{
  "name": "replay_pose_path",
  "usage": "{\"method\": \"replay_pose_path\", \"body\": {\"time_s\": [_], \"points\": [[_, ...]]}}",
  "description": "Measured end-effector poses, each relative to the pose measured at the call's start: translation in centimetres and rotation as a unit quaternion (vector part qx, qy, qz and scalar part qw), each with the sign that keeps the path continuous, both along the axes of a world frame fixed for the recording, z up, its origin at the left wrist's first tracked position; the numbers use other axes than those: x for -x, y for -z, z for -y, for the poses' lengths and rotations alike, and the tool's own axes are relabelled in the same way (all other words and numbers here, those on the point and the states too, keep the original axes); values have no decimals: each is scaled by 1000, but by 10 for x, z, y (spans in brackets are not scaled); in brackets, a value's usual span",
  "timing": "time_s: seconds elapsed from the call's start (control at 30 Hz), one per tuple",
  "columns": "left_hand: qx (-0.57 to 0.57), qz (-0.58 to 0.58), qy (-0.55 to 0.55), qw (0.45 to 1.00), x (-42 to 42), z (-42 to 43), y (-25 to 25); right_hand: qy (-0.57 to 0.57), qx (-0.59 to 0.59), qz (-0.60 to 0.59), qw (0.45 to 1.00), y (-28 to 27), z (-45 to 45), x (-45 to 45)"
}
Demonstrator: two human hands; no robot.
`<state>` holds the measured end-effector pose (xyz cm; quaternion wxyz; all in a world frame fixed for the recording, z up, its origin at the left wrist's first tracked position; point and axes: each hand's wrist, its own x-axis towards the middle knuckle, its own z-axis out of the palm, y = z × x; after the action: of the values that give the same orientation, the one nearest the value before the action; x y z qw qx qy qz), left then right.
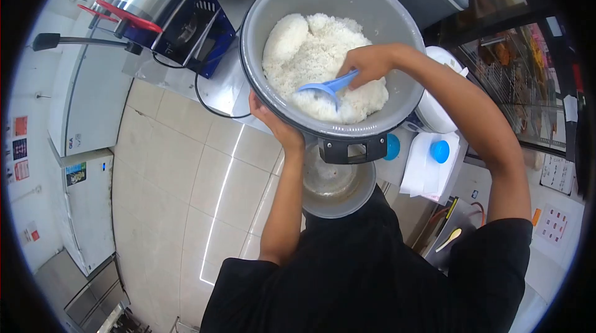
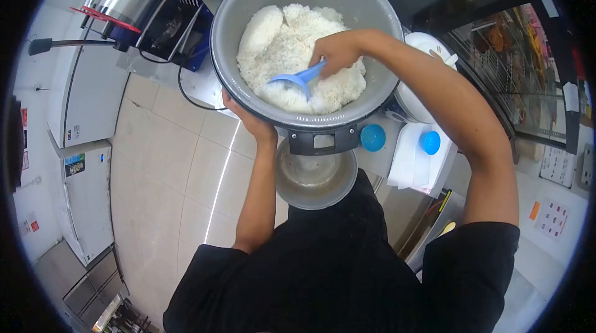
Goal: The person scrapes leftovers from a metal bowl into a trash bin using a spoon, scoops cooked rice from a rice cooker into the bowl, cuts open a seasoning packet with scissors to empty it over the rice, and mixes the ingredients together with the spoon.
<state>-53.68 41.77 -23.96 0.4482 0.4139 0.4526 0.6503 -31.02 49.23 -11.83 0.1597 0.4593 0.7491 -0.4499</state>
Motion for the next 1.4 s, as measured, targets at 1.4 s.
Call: {"method": "replay_pose_path", "body": {"time_s": [1.4], "points": [[278,-214,262,899,126,90,16,242,100,-150,954,-58,29,-44]]}}
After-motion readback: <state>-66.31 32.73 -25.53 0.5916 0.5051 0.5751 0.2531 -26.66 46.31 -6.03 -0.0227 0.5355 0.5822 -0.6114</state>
